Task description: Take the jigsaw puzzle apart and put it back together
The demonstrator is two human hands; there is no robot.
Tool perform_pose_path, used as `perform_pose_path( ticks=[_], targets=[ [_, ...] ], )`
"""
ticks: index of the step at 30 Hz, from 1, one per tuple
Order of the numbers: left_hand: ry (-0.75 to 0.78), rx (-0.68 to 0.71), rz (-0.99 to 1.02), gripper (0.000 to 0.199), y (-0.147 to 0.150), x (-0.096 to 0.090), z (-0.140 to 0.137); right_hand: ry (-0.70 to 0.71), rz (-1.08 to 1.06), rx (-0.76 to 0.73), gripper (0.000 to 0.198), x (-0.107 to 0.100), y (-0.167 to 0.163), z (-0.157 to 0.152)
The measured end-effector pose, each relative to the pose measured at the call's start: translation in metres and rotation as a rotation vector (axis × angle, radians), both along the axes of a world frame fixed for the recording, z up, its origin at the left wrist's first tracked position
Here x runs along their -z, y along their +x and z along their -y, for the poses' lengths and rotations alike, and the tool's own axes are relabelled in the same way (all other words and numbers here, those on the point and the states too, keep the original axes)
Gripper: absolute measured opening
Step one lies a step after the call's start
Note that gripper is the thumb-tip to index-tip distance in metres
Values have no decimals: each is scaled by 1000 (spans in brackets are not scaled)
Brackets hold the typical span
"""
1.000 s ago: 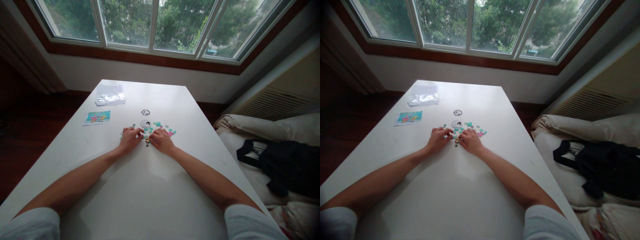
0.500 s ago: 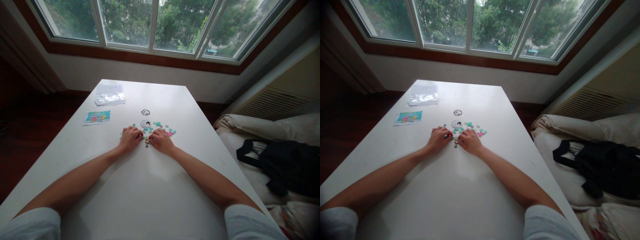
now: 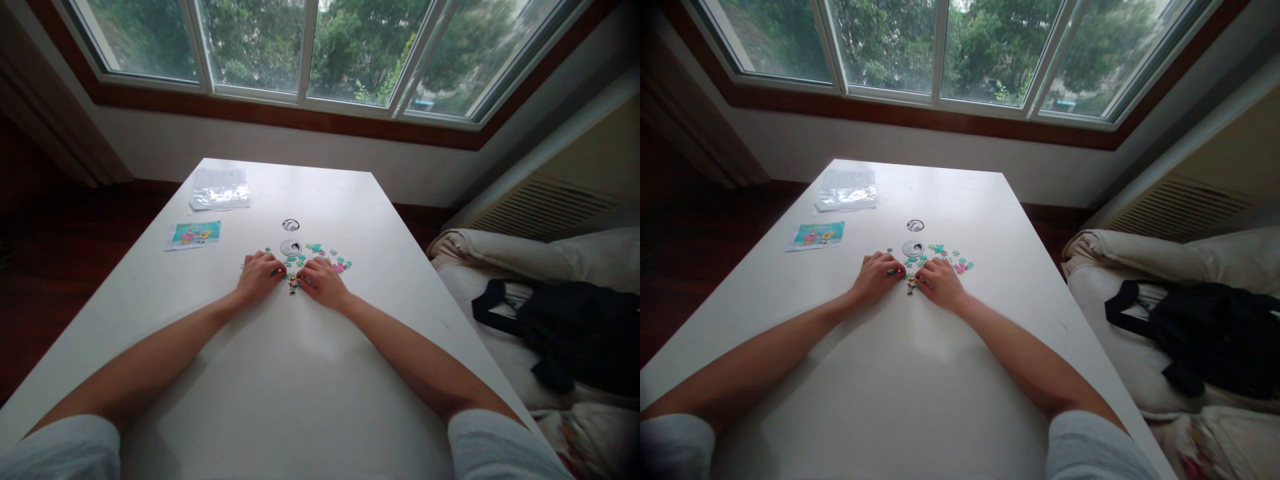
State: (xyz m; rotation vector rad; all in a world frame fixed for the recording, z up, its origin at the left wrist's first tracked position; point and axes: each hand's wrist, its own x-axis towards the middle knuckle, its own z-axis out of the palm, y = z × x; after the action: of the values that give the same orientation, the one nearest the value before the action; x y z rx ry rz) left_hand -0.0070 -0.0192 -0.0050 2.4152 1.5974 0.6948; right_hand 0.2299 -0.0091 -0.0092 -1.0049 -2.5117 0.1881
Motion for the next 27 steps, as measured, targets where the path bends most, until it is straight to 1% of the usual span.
perform_pose_path(
  ticks=[7, 13, 20, 24, 27],
  targets=[
    [-4, 12, 2, 17, -2, -1, 1, -4, 8, -8, 18, -2, 1, 1],
    [13, 12, -19, 16, -2, -4, 2, -2, -1, -6, 17, 0, 1, 0],
    [41, -4, -33, 13, -1, -2, 1, -6, 4, -7, 16, -1, 0, 1],
    [28, -1, -23, 13, -3, -3, 1, -12, 8, -6, 15, -2, 0, 1],
    [9, 29, -11, 14, -8, -4, 2, -8, 5, -5, 15, -2, 1, 1]
  ],
)
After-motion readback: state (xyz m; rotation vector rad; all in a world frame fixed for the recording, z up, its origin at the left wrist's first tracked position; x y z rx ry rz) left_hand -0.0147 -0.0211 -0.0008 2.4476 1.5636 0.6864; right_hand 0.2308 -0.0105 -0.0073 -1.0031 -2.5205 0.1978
